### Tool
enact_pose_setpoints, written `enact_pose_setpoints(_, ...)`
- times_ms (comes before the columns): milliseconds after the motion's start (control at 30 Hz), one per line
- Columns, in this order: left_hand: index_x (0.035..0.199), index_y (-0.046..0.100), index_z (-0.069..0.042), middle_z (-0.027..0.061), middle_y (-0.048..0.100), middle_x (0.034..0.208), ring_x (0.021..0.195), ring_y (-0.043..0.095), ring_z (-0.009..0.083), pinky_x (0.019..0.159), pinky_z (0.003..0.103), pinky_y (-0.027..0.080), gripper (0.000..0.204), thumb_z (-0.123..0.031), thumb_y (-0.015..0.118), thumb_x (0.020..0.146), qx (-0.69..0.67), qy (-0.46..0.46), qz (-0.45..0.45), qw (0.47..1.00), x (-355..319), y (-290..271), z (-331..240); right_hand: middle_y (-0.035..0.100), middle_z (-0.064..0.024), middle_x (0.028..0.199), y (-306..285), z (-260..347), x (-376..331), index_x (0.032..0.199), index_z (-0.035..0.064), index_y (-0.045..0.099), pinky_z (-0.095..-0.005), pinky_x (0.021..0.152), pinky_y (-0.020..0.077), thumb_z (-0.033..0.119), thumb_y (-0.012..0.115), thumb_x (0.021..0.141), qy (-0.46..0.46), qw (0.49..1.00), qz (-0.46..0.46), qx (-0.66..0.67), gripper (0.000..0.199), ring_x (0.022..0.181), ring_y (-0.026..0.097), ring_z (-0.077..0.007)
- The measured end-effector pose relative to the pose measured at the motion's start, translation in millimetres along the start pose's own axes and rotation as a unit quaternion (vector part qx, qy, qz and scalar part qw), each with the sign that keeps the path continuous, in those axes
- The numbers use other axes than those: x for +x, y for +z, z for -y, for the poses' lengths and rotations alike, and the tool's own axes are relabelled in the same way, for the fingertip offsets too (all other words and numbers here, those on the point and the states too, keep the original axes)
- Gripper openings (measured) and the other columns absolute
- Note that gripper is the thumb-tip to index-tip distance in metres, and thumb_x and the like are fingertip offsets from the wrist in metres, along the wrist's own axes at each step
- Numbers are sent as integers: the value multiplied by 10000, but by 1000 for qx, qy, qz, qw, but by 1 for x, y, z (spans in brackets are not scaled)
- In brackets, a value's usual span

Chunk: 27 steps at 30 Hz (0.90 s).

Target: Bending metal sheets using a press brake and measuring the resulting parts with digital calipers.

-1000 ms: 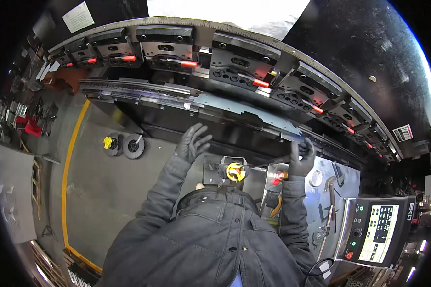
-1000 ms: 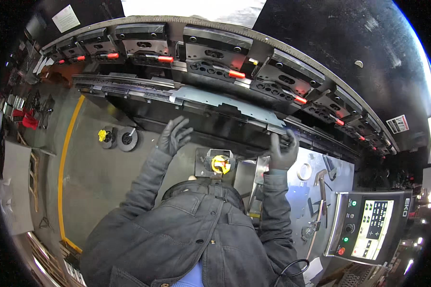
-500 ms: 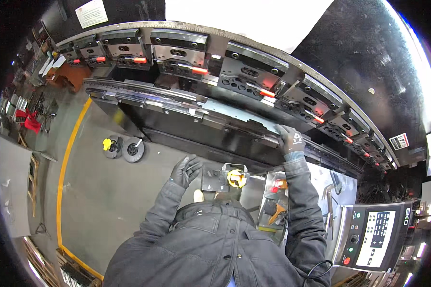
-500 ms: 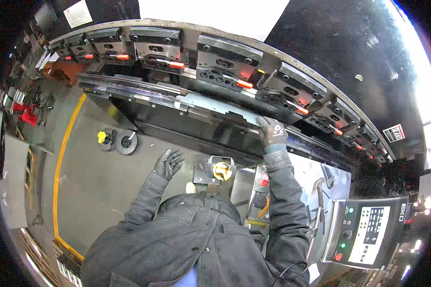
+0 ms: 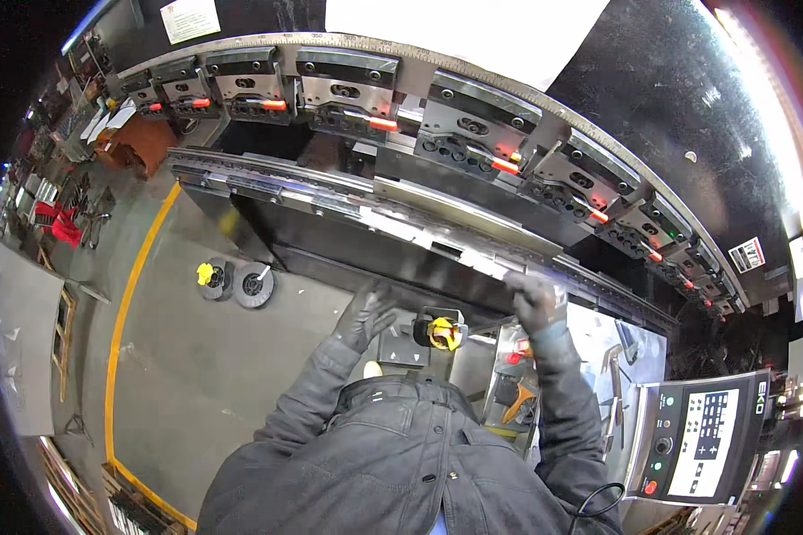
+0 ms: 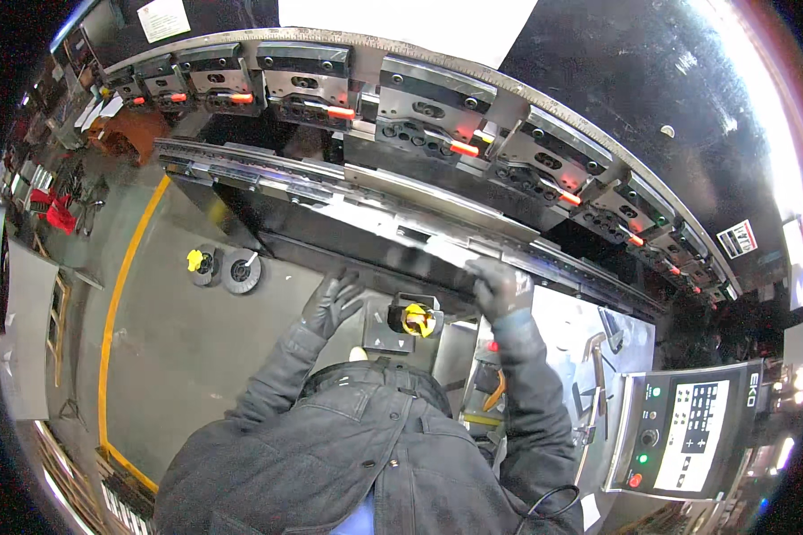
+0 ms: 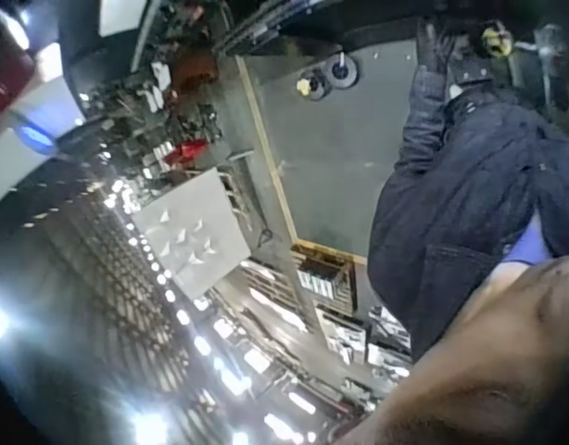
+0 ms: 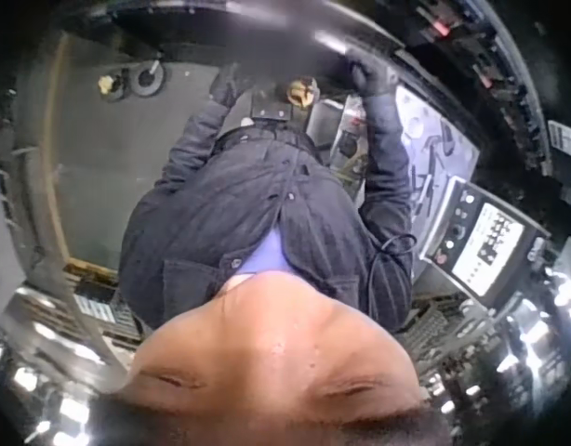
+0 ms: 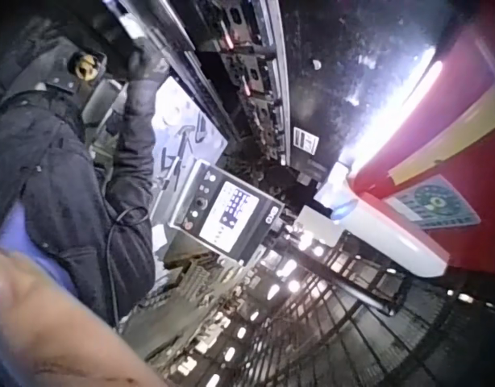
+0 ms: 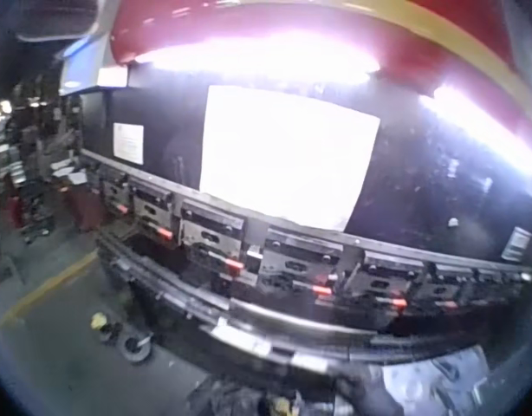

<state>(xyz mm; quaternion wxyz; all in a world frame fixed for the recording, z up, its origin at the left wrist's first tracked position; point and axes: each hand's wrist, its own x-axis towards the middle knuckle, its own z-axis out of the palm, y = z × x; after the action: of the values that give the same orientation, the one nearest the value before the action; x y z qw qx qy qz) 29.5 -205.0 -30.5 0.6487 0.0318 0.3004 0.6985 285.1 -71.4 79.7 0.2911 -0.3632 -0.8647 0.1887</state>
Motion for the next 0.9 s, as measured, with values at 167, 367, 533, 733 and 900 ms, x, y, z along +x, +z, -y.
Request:
enact_pose_setpoints(167,844,564,-42,43,582,757,632,528,132,556,227,451,204,-181,619,706,-119,85,245,958,46,43,-2,601,-105,887,20,44,-45,905,0,595,-287,742,449,-49,507,580,118,954,43,271,341,806,563,-204)
enact_pose_setpoints(367,840,559,3,13,552,615,524,478,102,540,195,420,220,-129,624,676,421,164,110,885,19,139,-40,527,-145,1020,-17,46,-53,1089,-49,455,-246,772,429,0,553,673,120,761,-47,636,430,831,541,-187)
enact_pose_setpoints(533,1056,462,16,148,530,959,783,528,218,694,277,430,547,-210,692,614,580,129,218,774,54,142,-14,506,-152,977,-40,42,-63,1133,-35,366,-200,653,426,29,531,715,311,842,75,434,454,765,532,-170)
enact_pose_setpoints(733,1230,276,-7,193,317,1231,1108,350,270,922,356,291,770,-300,664,633,717,400,71,566,53,89,-50,560,-105,744,10,15,-74,980,-26,482,-183,433,405,51,489,774,306,658,-188,662,220,550,528,-128)
enact_pose_setpoints(900,1166,341,-4,164,502,960,844,525,230,766,327,438,542,-234,591,743,265,115,-3,957,19,69,-29,525,-72,677,42,-37,-68,1011,-28,454,-166,354,359,109,450,822,417,589,-194,664,233,465,473,-89)
